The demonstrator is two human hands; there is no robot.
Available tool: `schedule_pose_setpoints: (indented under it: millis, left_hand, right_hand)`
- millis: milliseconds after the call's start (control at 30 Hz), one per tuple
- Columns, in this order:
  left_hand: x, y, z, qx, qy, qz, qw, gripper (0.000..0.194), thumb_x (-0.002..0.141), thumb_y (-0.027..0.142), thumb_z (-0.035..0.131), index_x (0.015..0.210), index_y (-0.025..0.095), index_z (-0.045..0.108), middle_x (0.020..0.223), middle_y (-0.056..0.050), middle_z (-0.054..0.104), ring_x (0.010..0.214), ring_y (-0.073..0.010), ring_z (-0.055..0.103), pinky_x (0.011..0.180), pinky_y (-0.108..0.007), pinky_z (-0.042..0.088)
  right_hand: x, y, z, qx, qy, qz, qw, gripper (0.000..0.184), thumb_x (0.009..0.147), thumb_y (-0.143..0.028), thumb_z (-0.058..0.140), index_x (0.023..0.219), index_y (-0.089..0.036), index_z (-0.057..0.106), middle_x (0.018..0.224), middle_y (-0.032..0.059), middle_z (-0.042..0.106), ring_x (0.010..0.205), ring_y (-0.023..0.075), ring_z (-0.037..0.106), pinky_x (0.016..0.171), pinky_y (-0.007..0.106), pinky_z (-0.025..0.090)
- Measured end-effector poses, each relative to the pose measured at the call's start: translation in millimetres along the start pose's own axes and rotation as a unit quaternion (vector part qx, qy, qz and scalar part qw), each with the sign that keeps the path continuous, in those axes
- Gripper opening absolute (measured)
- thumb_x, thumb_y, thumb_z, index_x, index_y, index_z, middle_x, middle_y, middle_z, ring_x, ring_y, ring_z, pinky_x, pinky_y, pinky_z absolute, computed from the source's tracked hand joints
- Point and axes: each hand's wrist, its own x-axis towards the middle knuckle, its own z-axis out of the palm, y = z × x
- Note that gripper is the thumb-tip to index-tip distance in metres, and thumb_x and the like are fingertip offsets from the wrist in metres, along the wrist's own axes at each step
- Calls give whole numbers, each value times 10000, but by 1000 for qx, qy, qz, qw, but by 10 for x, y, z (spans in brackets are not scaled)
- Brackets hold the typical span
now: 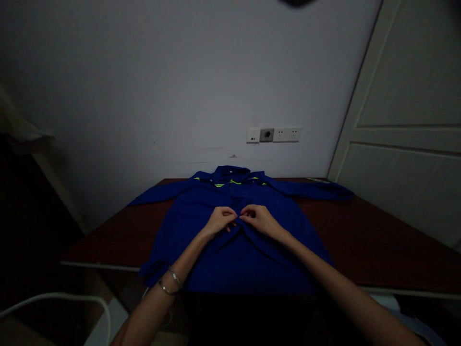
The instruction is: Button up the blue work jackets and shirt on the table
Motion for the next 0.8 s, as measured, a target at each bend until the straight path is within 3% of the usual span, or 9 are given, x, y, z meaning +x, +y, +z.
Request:
schedule_pose_setpoints:
  millis: [200, 333, 500, 700, 800]
  left_hand:
    - [-39, 25, 20, 10, 1, 20, 1000, 138, 653, 229, 616, 701, 100, 608, 593, -8, 574, 537, -101, 560, 390, -151, 419]
    - [-64, 35, 13, 0, 0, 11, 1000, 242, 646, 330, 651, 718, 104, 606, 604, -11, 573, 527, -94, 538, 395, -157, 408]
    - [-100, 14, 28, 56, -19, -16, 998, 322, 610, 416, 681, 663, 110, 594, 501, 32, 512, 393, -52, 404, 356, -164, 294]
    - [-98, -42, 56, 57, 79, 19, 995, 245, 585, 336, 695, 640, 108, 625, 516, 34, 526, 455, -55, 406, 448, -177, 283]
    - [-81, -84, 46, 48, 100, 44, 993, 208, 586, 309, 684, 624, 112, 629, 563, 15, 561, 509, -74, 444, 482, -182, 310]
  right_hand:
    - [77, 66, 7, 138, -93, 113, 980, 173, 671, -298, 638, 724, -142, 587, 558, -31, 523, 443, 76, 474, 401, 195, 421]
    - [126, 117, 2, 172, -114, 135, 969, 199, 661, -306, 651, 706, -125, 581, 559, -41, 501, 438, 61, 465, 408, 197, 451]
    - [146, 150, 29, 179, -119, 146, 966, 144, 706, -260, 612, 736, -124, 577, 568, -41, 498, 433, 63, 479, 402, 195, 457]
    - [131, 140, 55, 160, -97, 125, 974, 107, 736, -235, 577, 736, -130, 558, 572, -45, 475, 422, 61, 469, 383, 192, 457]
    - [124, 138, 77, 159, -80, 133, 975, 92, 738, -222, 573, 733, -133, 546, 581, -41, 485, 418, 62, 477, 380, 192, 458]
